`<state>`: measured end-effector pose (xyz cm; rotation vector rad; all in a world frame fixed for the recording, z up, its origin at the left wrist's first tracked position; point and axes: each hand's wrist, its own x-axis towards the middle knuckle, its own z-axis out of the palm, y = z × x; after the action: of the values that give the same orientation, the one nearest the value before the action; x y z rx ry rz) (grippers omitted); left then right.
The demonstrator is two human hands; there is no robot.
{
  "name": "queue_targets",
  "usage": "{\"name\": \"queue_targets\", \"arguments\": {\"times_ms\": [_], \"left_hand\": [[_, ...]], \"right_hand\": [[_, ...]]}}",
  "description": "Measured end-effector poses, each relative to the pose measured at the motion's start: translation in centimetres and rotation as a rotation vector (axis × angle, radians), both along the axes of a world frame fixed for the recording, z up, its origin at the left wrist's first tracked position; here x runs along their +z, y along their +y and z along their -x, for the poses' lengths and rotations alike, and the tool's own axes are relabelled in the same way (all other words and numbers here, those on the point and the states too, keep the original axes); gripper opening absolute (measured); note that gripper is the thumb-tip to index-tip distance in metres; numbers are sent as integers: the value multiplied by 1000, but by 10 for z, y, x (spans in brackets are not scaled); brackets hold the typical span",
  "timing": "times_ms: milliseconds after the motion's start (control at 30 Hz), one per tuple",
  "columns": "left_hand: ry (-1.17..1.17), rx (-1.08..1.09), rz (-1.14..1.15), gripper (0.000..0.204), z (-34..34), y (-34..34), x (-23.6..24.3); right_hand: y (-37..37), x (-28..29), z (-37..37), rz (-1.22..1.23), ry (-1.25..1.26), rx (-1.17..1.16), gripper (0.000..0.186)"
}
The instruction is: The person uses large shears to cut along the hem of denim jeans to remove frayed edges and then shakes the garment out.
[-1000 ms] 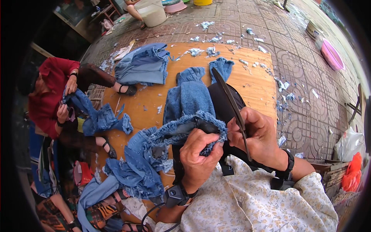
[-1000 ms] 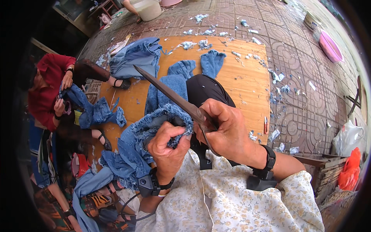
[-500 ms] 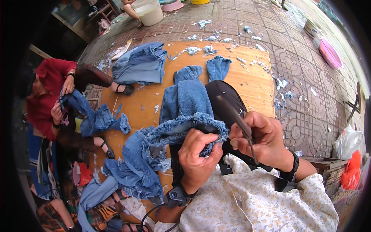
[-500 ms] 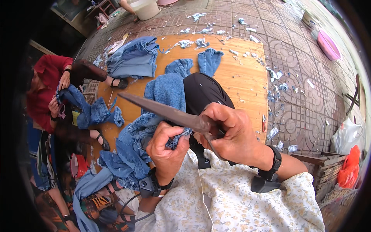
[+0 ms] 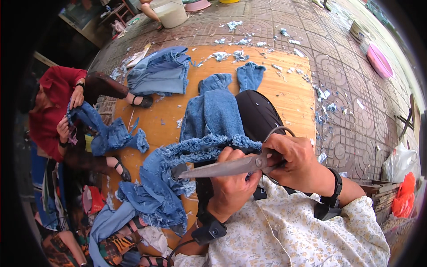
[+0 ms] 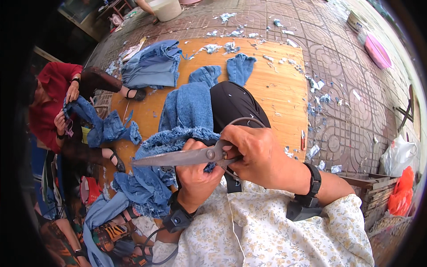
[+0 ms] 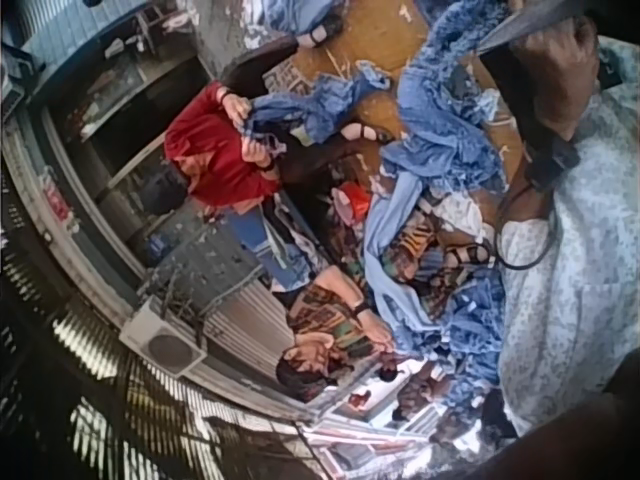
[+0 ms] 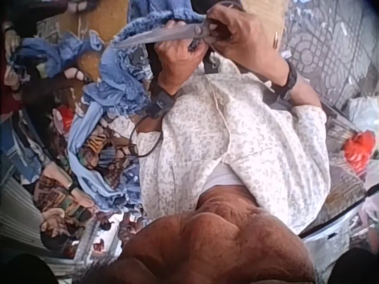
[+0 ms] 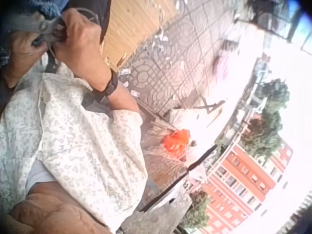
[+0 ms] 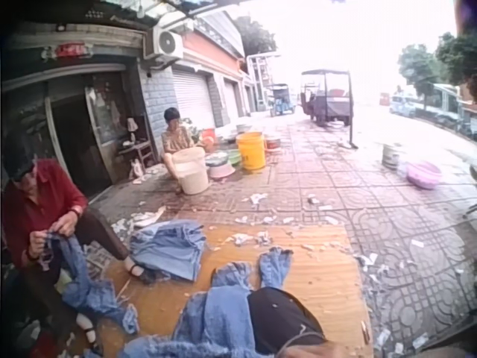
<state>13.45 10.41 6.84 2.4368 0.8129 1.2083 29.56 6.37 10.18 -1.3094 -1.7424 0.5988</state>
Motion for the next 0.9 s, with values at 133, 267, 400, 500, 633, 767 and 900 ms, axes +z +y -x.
{"name": "queue_targets", "arguments": {"times_ms": [133,267,400,500,633,767,900], "left_hand": [[-93,18,99,20,7,1,-5],[-119,-9,134,20,6,2,-2],[-100,-4,78,22,7,1,-4],[-82,-61,103,24,8,3,-2],[-33,-37,109,24,5,1,0],[-22,-15,89,22,6,0,1],[-140,19,227,20,10,1,1]], "right_hand": [[-1,-3,-12,44,157,-104,19],[-4,-1,-17,-33,290,-119,21],[-3,8,-10,-8,36,19,28],[-1,4,-4,-35,-18,124,35],[1,1,1,-44,-66,159,36],[4,-4,1,-53,5,65,28],[-1,-14,-17,-45,292,-148,19]]}}
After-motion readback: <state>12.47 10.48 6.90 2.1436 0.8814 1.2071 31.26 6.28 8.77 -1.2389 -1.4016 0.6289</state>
